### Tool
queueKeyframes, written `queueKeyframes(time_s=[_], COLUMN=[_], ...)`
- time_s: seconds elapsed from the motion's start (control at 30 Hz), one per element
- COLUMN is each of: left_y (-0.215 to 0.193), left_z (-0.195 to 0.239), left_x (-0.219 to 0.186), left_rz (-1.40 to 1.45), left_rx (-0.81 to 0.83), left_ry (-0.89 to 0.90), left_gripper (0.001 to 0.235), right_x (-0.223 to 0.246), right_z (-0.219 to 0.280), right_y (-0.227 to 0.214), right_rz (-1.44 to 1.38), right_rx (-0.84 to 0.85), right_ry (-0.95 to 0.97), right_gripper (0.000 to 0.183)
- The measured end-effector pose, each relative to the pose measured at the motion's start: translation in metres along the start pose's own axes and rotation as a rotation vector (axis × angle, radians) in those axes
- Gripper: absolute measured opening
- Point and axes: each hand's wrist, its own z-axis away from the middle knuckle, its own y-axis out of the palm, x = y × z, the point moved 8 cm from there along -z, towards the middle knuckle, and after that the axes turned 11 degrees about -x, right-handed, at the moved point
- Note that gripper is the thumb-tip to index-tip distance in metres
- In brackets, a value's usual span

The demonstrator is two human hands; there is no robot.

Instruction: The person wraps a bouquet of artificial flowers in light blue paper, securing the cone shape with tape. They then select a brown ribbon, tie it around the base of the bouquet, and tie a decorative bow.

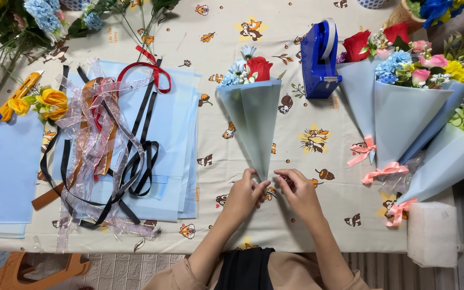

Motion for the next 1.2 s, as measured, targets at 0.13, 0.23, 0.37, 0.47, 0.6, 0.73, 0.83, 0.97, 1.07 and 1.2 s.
queueKeyframes(time_s=[0.13,0.23,0.37,0.47,0.6,0.73,0.83,0.97,1.07,1.2], left_y=[0.011,0.006,-0.024,-0.058,-0.103,-0.121,-0.124,-0.118,-0.114,-0.105], left_z=[-0.014,-0.026,-0.044,-0.06,-0.079,-0.1,-0.115,-0.133,-0.143,-0.168], left_x=[-0.003,-0.011,-0.029,-0.042,-0.058,-0.076,-0.089,-0.106,-0.117,-0.105], left_rz=[0.154,0.174,0.126,0.09,0.032,0.015,-0.019,-0.129,-0.209,-0.271], left_rx=[0.042,0.044,-0.08,-0.248,-0.529,-0.603,-0.591,-0.523,-0.484,-0.42], left_ry=[0.066,0.099,0.19,0.263,0.412,0.452,0.514,0.602,0.62,0.593], left_gripper=[0.036,0.033,0.024,0.021,0.018,0.016,0.015,0.016,0.016,0.016], right_x=[-0.019,-0.025,-0.031,-0.036,-0.042,-0.04,-0.044,-0.046,-0.045,-0.044], right_z=[0.002,0.0,-0.01,-0.018,-0.028,-0.033,-0.037,-0.039,-0.039,-0.038], right_y=[0.005,0.003,-0.012,-0.026,-0.044,-0.056,-0.06,-0.062,-0.062,-0.065], right_rz=[-0.026,-0.003,0.072,0.125,0.152,0.135,0.106,0.056,0.058,0.135], right_rx=[0.019,-0.018,-0.162,-0.283,-0.441,-0.505,-0.505,-0.508,-0.522,-0.557], right_ry=[0.026,0.025,-0.005,-0.038,-0.098,-0.122,-0.091,-0.105,-0.133,-0.194], right_gripper=[0.033,0.054,0.039,0.032,0.022,0.019,0.017,0.022,0.026,0.028])
